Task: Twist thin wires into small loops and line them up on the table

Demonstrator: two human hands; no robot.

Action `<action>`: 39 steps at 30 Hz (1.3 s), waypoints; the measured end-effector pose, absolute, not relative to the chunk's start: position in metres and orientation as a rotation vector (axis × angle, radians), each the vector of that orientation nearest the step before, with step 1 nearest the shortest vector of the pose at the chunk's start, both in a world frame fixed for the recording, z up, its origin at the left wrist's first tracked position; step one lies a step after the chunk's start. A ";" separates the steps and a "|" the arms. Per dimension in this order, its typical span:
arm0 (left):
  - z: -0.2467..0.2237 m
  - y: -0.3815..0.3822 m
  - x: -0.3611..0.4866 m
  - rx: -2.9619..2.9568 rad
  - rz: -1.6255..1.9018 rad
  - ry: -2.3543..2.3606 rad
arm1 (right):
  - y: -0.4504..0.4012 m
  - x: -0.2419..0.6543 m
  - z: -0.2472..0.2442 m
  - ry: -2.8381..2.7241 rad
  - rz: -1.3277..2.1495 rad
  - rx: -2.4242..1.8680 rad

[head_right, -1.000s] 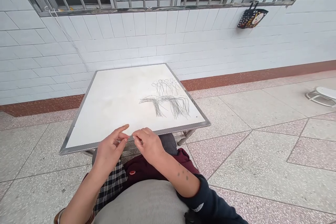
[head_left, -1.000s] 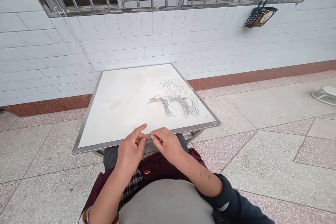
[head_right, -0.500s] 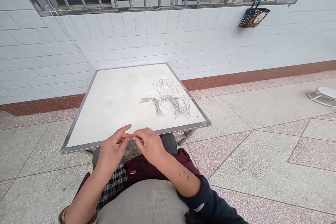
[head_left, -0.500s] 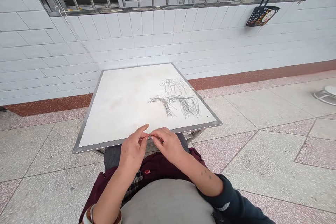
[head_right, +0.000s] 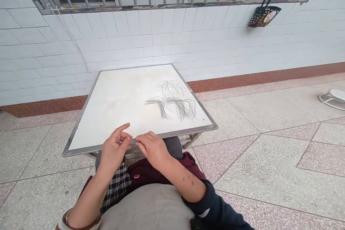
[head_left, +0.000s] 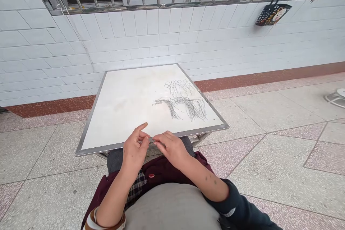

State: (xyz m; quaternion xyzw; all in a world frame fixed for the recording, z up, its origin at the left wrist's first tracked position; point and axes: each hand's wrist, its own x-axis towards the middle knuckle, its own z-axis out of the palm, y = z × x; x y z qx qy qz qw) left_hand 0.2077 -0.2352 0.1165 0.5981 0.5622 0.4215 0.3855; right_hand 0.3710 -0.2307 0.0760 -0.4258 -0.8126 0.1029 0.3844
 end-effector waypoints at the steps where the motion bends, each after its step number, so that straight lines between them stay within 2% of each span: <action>1: 0.116 -0.235 0.208 1.512 1.069 1.418 | -0.231 0.370 0.076 -2.078 0.242 -1.084; 20: 0.120 -0.237 0.219 1.316 1.149 1.387 | -0.233 0.361 0.069 -2.001 0.170 -1.158; 39: 0.127 -0.234 0.216 1.268 1.116 1.415 | -0.232 0.363 0.064 -1.984 0.335 -1.136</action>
